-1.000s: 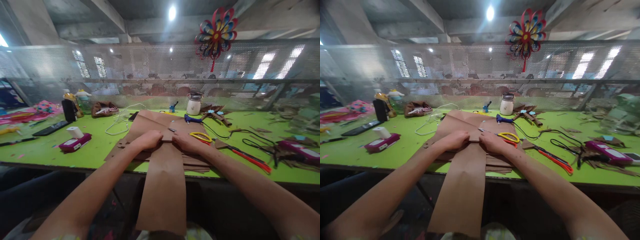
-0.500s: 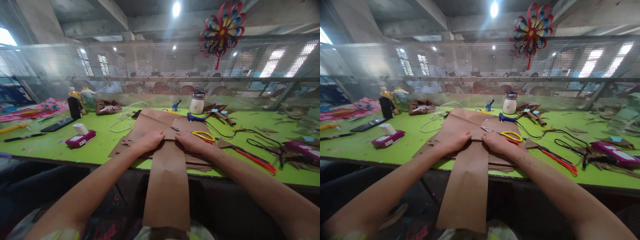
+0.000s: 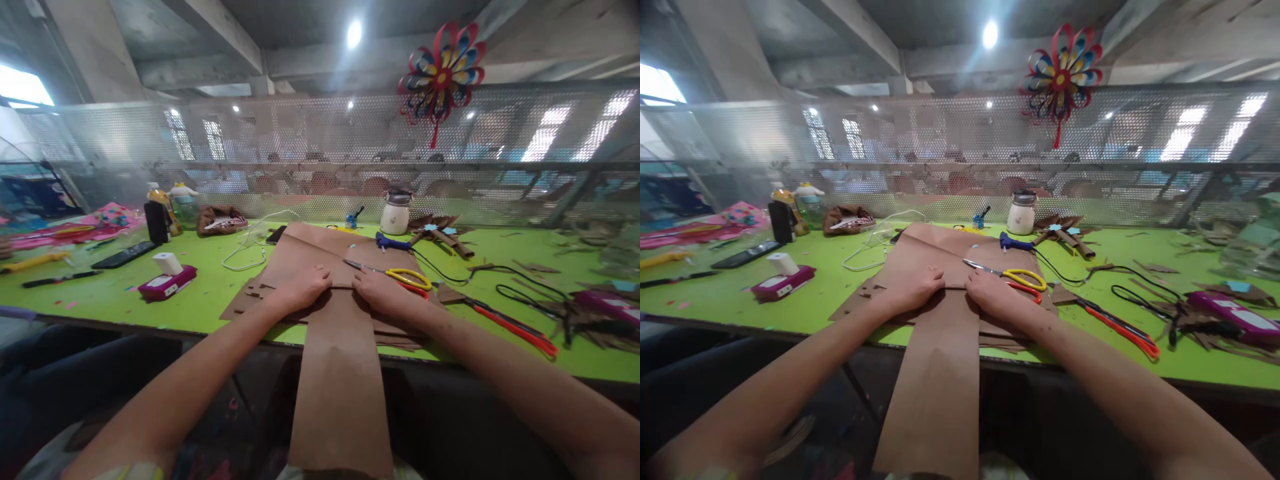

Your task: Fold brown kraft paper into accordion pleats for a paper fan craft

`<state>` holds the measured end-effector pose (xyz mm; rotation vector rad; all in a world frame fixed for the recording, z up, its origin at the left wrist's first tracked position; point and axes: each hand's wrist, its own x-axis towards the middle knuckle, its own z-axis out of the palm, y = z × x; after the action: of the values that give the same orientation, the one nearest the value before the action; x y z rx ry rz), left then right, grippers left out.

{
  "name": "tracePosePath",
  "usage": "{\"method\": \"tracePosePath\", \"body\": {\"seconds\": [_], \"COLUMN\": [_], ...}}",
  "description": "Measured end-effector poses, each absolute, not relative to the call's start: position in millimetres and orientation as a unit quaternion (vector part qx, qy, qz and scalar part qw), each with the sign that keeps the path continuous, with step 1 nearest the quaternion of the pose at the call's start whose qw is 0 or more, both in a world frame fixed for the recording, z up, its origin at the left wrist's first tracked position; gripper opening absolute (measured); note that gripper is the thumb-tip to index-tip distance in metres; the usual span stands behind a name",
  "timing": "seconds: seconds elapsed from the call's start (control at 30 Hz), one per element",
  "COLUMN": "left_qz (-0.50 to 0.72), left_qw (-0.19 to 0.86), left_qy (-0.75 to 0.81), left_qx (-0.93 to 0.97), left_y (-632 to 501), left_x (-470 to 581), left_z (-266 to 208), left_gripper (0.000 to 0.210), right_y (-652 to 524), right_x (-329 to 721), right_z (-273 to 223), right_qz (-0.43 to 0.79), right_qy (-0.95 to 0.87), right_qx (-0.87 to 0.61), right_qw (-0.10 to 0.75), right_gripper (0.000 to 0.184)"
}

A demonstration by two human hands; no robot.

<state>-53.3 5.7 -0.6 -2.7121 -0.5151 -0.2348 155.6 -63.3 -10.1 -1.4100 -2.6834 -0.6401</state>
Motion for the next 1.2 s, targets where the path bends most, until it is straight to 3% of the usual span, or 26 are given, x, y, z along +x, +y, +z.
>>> {"method": "tracePosePath", "body": {"seconds": [0.13,0.23,0.3,0.37,0.53,0.77,0.9,1.0,1.07,1.2], "left_qz": [-0.070,-0.050,-0.065,-0.085,-0.100,-0.138,-0.150,-0.155,-0.163,-0.170], "left_qw": [0.147,0.054,-0.035,-0.069,-0.141,-0.450,-0.521,-0.542,-0.558,-0.582], "left_qy": [-0.193,-0.250,-0.304,-0.319,-0.318,-0.300,-0.319,-0.301,-0.274,-0.233], "left_qx": [-0.968,-0.965,-0.950,-0.941,-0.932,-0.830,-0.777,-0.769,-0.766,-0.761], "left_y": [2.4,6.8,13.6,21.7,32.6,20.3,14.6,12.7,12.3,11.8], "left_x": [-54.7,-47.4,-38.5,-30.2,-30.9,-47.3,-46.9,-45.4,-44.0,-41.2], "left_z": [9.9,17.9,19.8,18.5,11.6,14.2,16.4,16.1,15.3,14.0], "left_gripper": [0.020,0.019,0.025,0.038,0.046,0.042,0.040,0.039,0.038,0.034], "right_y": [-63.8,-63.3,-64.0,-65.5,-68.7,-67.1,-62.3,-55.7,-51.8,-52.1], "right_x": [151.9,151.6,152.0,152.1,149.8,150.2,154.8,158.1,158.6,153.6], "right_z": [-12.3,-14.9,-14.8,-12.9,-6.9,-3.0,-0.6,0.9,0.7,-1.4], "right_qz": [-0.222,-0.228,-0.222,-0.217,-0.230,-0.211,-0.081,0.077,0.197,0.405], "right_qy": [-0.859,-0.856,-0.852,-0.846,-0.835,-0.830,-0.829,-0.781,-0.745,-0.681], "right_qx": [-0.460,-0.463,-0.471,-0.482,-0.488,-0.487,-0.461,-0.469,-0.492,-0.488], "right_qw": [0.013,0.026,0.045,0.068,0.109,0.168,0.306,0.405,0.406,0.366], "right_gripper": [0.017,0.017,0.017,0.017,0.018,0.017,0.016,0.031,0.029,0.044]}}
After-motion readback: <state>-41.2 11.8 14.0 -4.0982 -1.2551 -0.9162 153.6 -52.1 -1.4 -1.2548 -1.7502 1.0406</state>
